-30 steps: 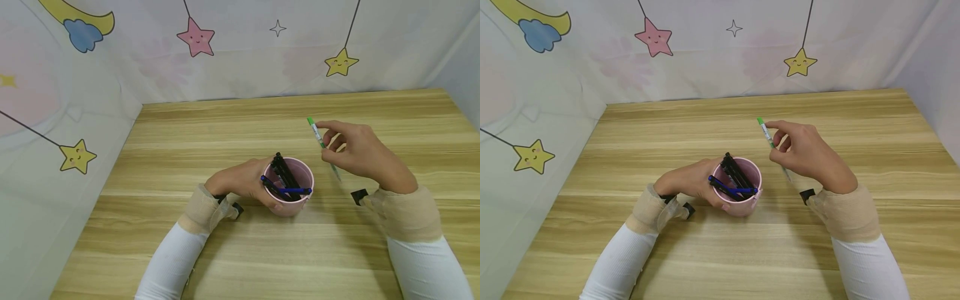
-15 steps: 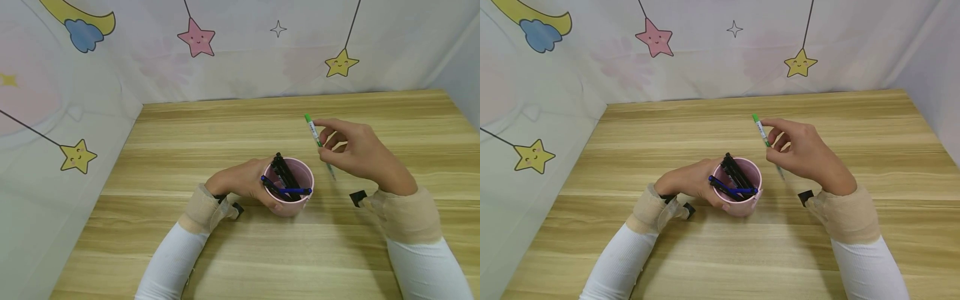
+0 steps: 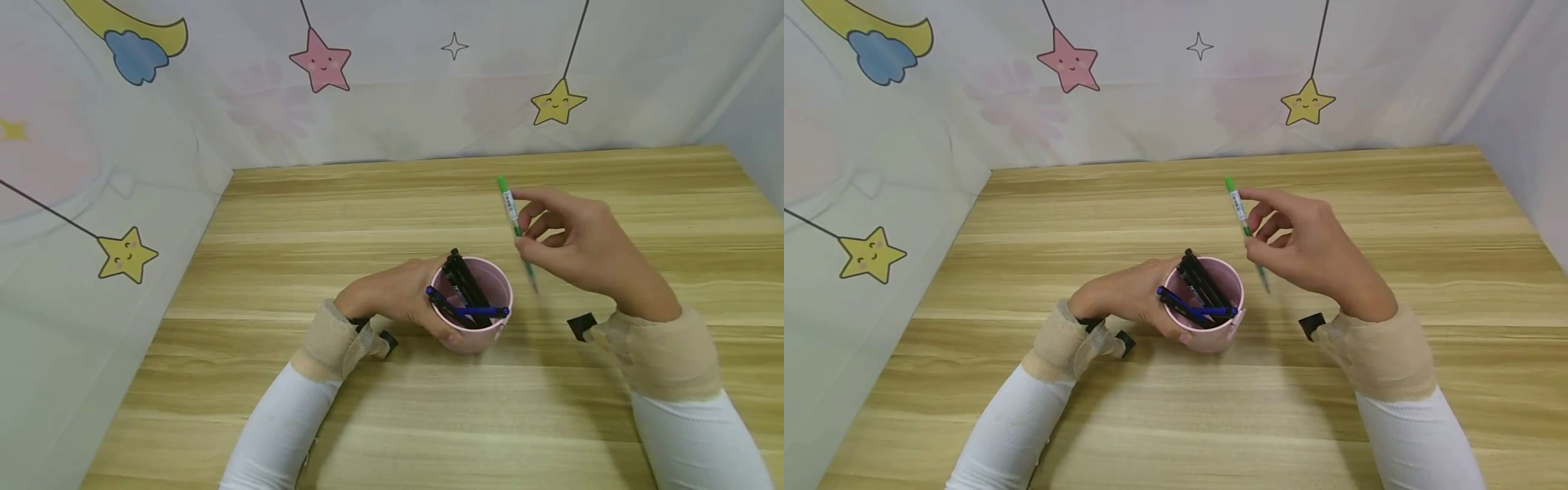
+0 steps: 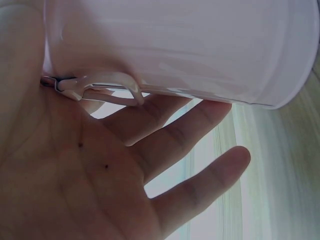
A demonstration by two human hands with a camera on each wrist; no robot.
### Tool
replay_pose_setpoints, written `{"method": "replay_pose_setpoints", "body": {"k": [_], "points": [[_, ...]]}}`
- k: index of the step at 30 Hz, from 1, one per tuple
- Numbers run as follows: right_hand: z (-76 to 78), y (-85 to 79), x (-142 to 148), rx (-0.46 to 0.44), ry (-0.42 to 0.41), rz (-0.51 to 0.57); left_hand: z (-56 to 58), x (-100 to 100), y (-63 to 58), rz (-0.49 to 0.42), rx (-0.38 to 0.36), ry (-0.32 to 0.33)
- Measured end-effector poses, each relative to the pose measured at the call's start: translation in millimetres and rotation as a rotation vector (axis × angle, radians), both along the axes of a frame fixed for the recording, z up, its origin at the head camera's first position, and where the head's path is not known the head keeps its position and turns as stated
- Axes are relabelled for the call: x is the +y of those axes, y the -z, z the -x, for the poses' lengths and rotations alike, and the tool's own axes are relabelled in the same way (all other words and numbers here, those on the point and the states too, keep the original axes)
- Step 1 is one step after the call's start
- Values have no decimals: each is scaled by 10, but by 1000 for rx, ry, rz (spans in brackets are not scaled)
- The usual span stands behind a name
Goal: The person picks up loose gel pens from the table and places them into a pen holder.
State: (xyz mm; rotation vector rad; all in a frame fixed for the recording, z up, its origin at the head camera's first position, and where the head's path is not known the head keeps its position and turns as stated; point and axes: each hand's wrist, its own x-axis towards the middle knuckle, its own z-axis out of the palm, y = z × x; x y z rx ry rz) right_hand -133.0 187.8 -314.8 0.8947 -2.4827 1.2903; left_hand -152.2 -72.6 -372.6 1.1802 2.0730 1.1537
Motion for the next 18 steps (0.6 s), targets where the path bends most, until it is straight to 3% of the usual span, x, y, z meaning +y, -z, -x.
{"method": "replay_pose_setpoints", "body": {"k": [11, 18], "points": [[-41, -41, -4, -14, 25, 97, -12, -8, 13, 35, 24, -28], [-63, -84, -38, -123, -76, 387, -25, -15, -1, 53, 37, -38]]}}
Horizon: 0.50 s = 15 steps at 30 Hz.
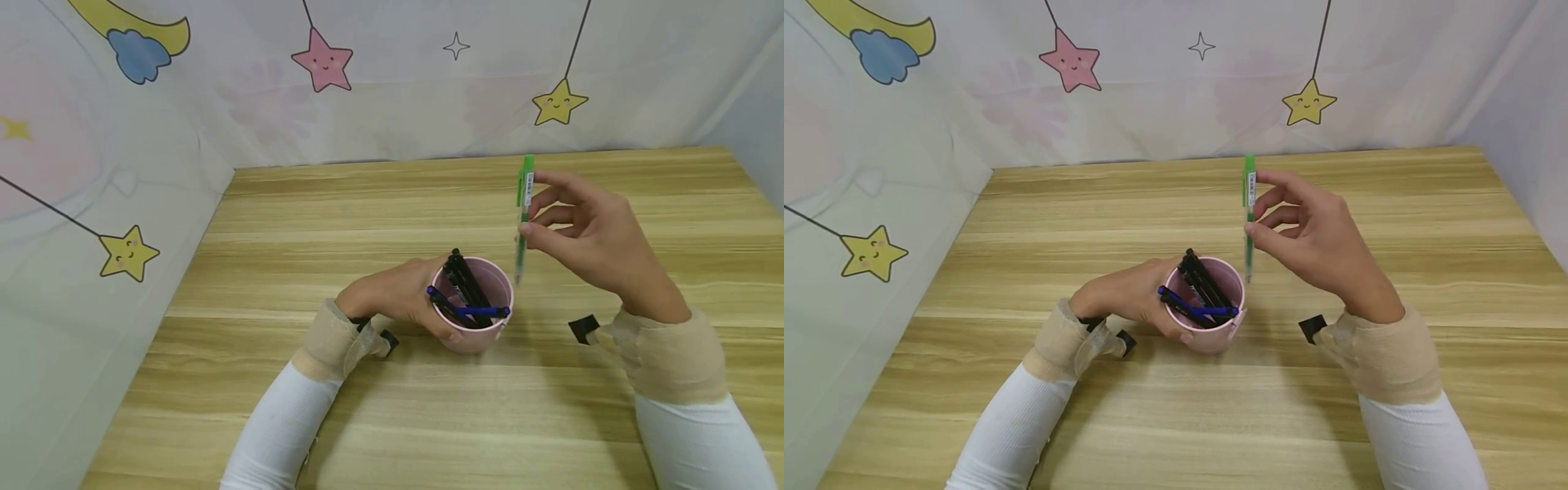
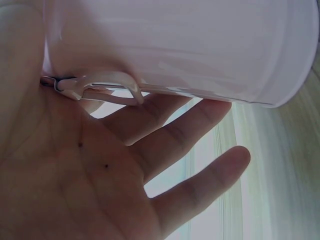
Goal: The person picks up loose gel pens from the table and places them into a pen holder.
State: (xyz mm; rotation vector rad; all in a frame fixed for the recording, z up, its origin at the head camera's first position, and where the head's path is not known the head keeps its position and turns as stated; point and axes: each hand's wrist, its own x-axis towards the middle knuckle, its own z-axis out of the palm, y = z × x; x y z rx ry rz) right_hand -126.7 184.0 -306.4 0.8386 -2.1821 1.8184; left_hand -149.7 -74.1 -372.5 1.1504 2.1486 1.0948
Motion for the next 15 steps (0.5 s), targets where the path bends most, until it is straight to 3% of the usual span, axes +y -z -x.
{"method": "replay_pose_setpoints", "body": {"k": [8, 15], "points": [[-18, -10, -31, -43, -86, 87, -2, -2, -2, 9, -2, -3], [-42, 5, -50, -64, -86, -79, -3, -8, -7, -5, -12, 16]]}}
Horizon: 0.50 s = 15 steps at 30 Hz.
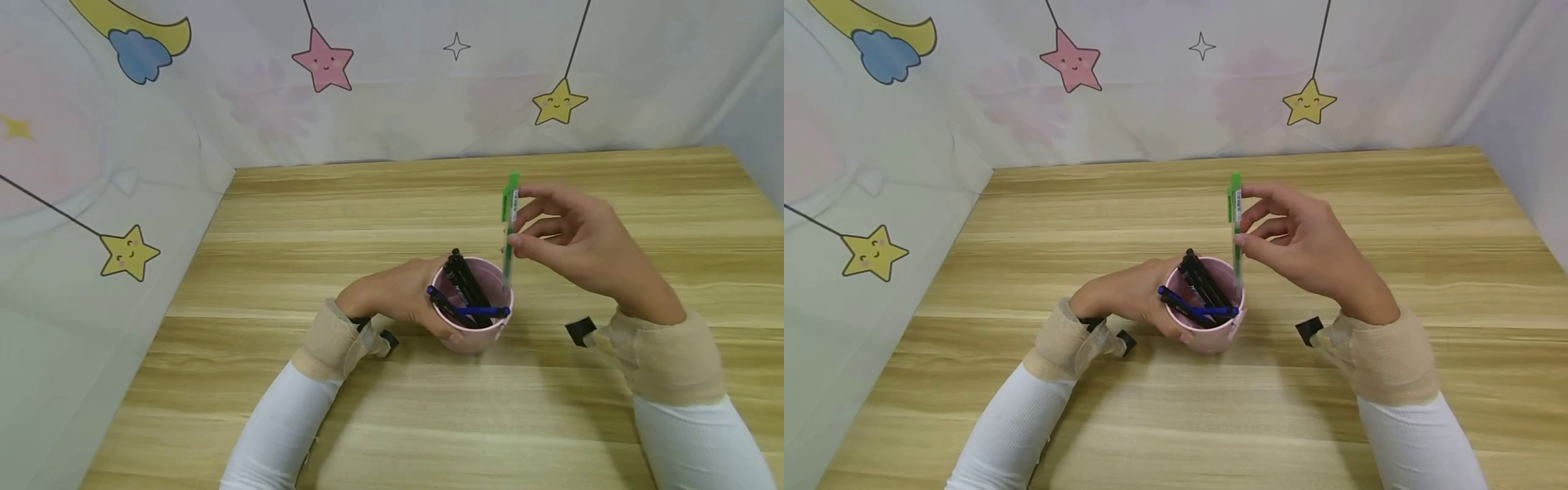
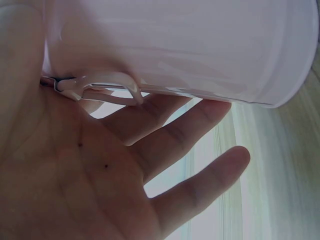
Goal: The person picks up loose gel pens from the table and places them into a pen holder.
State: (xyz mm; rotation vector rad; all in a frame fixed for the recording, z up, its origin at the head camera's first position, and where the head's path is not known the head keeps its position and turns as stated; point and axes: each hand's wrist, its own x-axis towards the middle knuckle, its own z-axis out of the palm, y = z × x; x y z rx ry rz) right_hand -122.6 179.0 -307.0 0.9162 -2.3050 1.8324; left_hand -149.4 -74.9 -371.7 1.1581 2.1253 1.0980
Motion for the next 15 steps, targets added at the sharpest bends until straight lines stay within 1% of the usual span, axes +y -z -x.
{"method": "replay_pose_setpoints", "body": {"k": [5, 8, 10, 12, 15], "points": [[-3, 28, -36, 40, -20, -142, 6, -5, 11, -11, -15, 8], [15, 61, -46, 61, -75, -189, 10, -9, 18, -6, -15, 12], [26, 82, -49, 75, -97, -216, 13, -13, 19, -7, -7, 20], [32, 97, -51, 82, -105, -234, 16, -17, 21, -4, 9, 29], [35, 111, -51, 93, -95, -264, 18, -25, 25, -2, 27, 42]]}}
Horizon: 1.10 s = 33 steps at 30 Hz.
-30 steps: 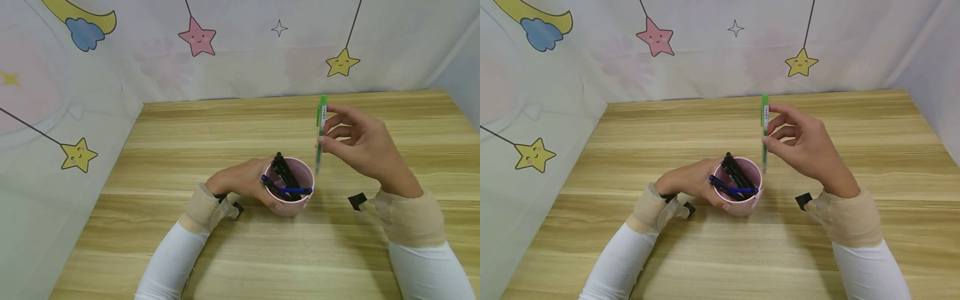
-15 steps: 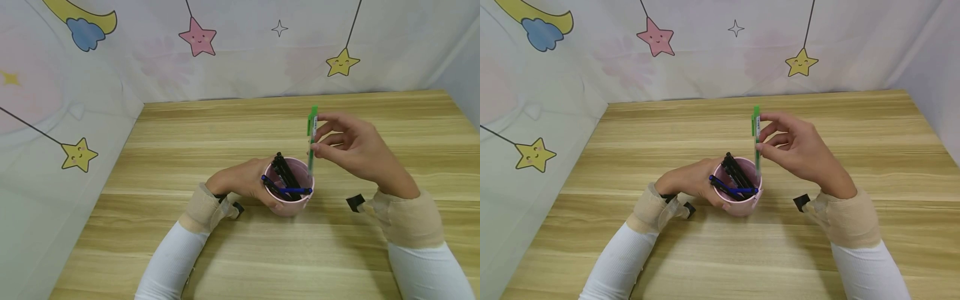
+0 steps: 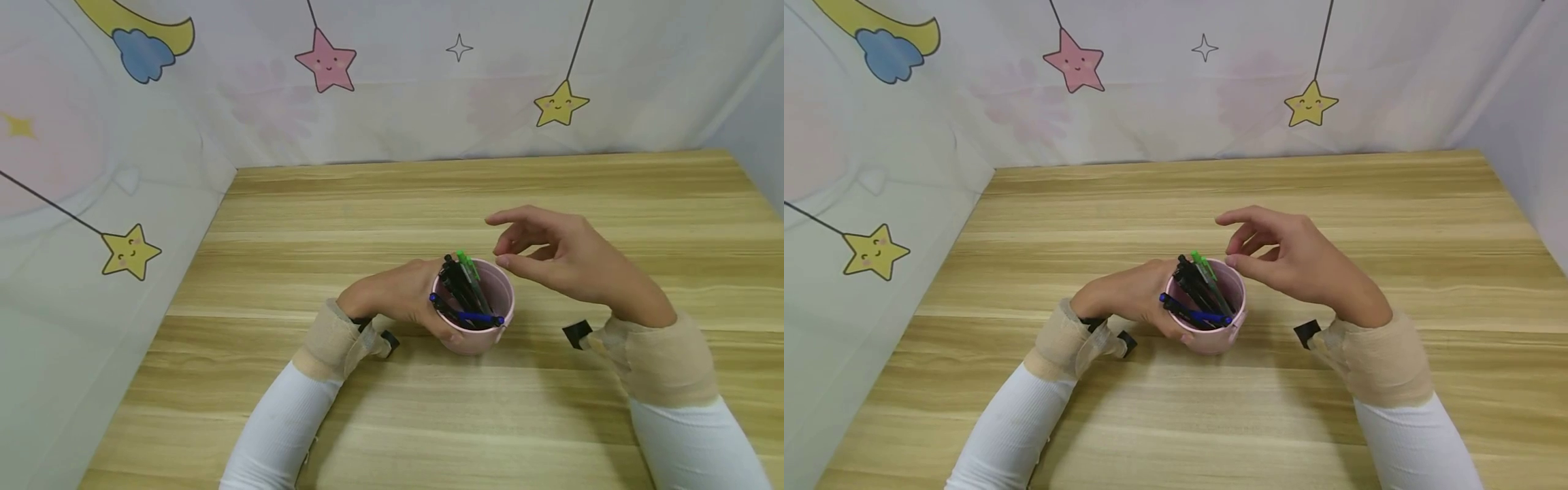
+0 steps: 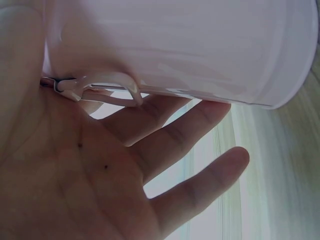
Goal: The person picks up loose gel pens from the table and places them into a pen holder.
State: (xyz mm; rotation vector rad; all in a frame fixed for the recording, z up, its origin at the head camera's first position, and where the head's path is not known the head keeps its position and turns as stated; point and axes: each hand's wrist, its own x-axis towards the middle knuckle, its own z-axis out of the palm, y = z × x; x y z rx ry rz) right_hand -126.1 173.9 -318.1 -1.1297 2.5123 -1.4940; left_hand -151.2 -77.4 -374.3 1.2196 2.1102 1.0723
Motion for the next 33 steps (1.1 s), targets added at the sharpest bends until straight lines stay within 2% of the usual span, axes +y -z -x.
{"method": "replay_pose_setpoints", "body": {"k": [6, 15, 18, 24, 29, 31, 33], "points": [[0, -12, -19, 19, 19, -55, 0, -9, -2, 0, 11, -1], [-35, 22, -33, -1, 65, -103, -17, -17, 21, -48, -44, 31], [-39, 23, -39, 39, 71, -121, -19, -19, 17, -54, -44, 37], [-61, -3, -28, 145, 84, -148, -51, -61, -56, 13, -57, -27], [-75, -30, -33, 244, 117, -188, -93, -139, -203, 52, 6, -82], [-82, -39, -32, 242, 146, -216, -119, -162, -270, 64, 60, -107], [-92, -52, -27, 204, 175, -245, -146, -181, -332, 78, 122, -138]]}}
